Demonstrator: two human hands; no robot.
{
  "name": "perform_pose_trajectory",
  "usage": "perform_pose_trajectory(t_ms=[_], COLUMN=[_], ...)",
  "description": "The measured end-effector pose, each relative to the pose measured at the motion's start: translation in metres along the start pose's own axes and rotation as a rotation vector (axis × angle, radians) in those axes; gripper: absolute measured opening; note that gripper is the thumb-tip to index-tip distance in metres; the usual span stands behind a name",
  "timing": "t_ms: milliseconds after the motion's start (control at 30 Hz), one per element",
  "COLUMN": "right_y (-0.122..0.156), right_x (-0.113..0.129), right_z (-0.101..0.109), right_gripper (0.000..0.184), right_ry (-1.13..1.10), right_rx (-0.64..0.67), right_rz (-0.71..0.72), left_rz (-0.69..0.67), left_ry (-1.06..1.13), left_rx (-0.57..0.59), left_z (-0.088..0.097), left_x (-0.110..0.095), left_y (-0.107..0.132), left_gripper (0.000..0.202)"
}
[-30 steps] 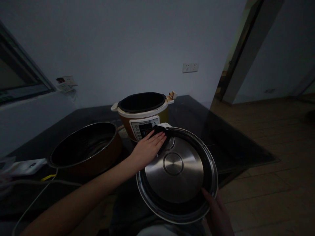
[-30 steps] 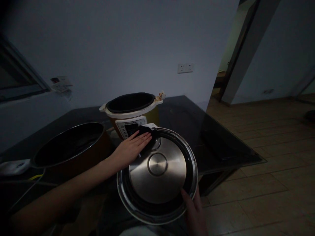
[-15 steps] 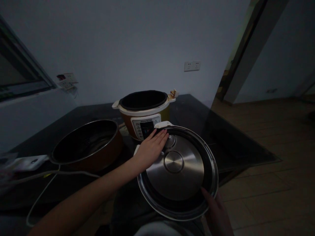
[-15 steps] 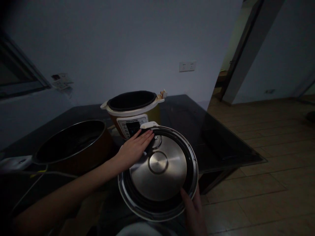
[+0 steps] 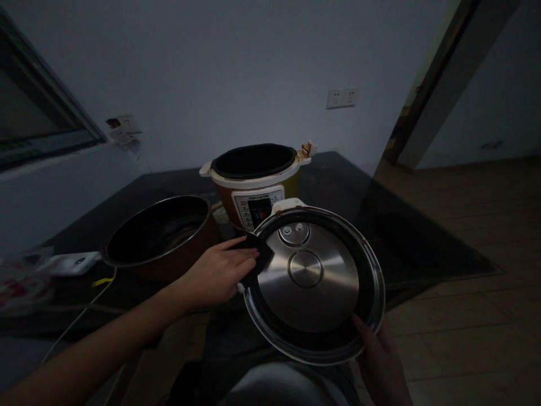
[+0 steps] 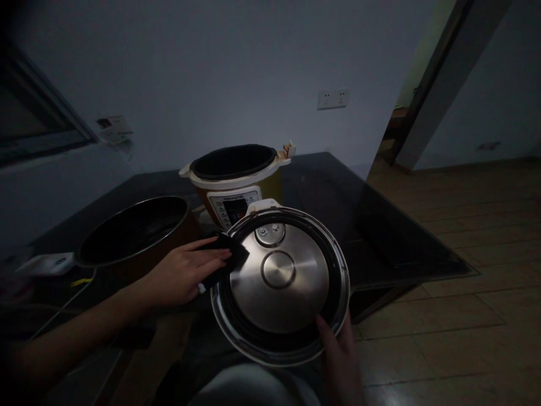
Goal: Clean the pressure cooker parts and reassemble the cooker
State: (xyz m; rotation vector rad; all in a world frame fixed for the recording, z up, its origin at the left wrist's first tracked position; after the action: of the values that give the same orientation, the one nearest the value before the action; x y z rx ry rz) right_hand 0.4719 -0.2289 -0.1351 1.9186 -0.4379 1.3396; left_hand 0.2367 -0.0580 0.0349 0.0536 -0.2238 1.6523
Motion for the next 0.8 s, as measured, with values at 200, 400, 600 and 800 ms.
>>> perform_pose_trajectory(t_ms=[200,400,600,800], right_y=[-0.004,0.004,0.007,0.005], right_x=[0.0,0.015,0.013,0.016], right_z=[0.001,-0.004,-0.007,-0.005], right_gripper=[0.064,0.059,0.066,0.071], right_ry=[-0.017,0.049,0.014,0.047], right_rx=[0.047,0.046,0.078,0.064], right_rz=[-0.015,0.033,0.073,0.075], left_rz=[-0.065,-0.19,-0.175,-0.161], left_ry=[0.192,0.574,0.812,0.872], left_rx=[-0.045,0.074,0.251,0.273], left_z=[-0.001,-0.006,-0.011,-0.025], left_x=[-0.028,-0.067,-0.099,-0.129], left_y=[0.014,0.011,-0.023,-0.065], left_gripper=[0.04,0.054,0.065,0.073])
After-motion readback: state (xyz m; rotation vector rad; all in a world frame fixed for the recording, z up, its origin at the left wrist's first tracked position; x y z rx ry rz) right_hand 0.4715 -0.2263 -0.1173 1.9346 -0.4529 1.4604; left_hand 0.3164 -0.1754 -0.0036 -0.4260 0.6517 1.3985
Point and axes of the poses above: each hand's wrist, its own y-axis away from the middle knuckle, its own z-axis out of the back of the hand, x = y × z, the point moved 4 cm from there along -y, towards the middle knuckle, and after that the axes turned 10 degrees about -z, right-handed, at the moved point
